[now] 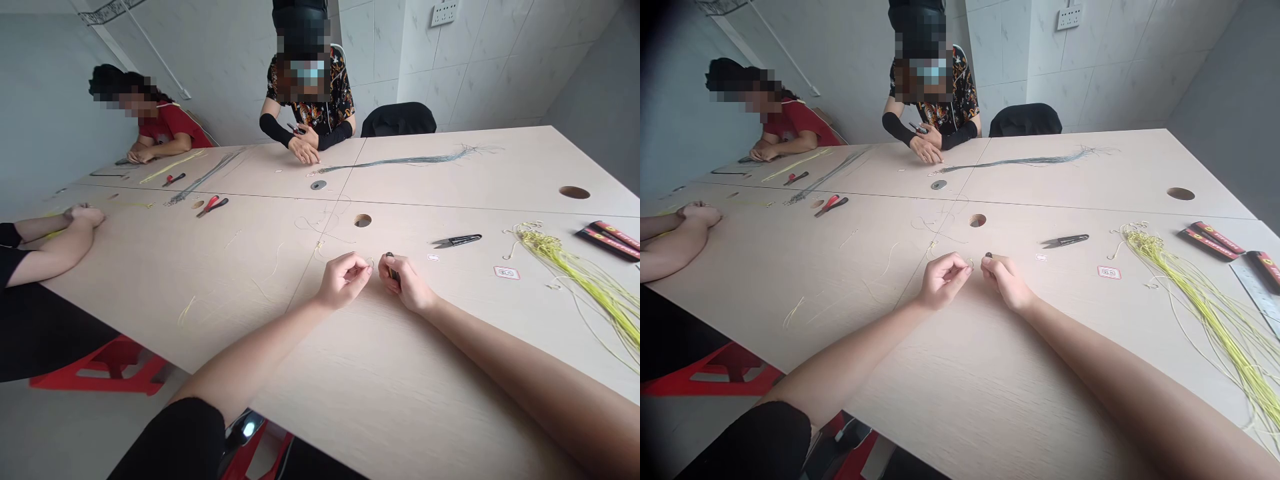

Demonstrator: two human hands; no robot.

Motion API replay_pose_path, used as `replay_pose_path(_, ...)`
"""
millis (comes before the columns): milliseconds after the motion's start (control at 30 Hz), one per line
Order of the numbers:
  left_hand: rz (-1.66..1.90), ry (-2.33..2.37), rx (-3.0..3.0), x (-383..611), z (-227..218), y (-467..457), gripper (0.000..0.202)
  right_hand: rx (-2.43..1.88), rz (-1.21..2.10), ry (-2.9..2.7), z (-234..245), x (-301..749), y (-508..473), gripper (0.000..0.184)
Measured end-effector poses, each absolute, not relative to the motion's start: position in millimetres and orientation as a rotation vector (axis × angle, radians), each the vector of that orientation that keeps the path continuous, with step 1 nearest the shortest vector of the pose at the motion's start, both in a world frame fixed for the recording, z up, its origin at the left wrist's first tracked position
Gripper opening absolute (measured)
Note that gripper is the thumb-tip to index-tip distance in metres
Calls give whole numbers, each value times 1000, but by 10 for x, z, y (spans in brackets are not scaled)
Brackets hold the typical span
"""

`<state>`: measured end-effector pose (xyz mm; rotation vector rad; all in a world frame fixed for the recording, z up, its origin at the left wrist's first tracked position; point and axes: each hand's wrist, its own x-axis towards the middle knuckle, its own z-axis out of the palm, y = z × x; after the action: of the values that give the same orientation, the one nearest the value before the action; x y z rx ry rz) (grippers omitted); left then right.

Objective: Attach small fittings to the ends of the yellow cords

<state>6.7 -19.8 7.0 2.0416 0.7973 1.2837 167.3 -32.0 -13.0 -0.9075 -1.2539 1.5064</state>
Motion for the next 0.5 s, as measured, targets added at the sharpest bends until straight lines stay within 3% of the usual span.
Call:
replay_pose_path(233, 1234, 812, 2030, 58, 46, -189, 23, -1013, 1170, -1263, -117, 1713, -311, 29)
replay_pose_path(500, 1197, 825, 2030, 53, 35, -182, 24, -1065, 1120, -1345, -82, 1698, -316, 27)
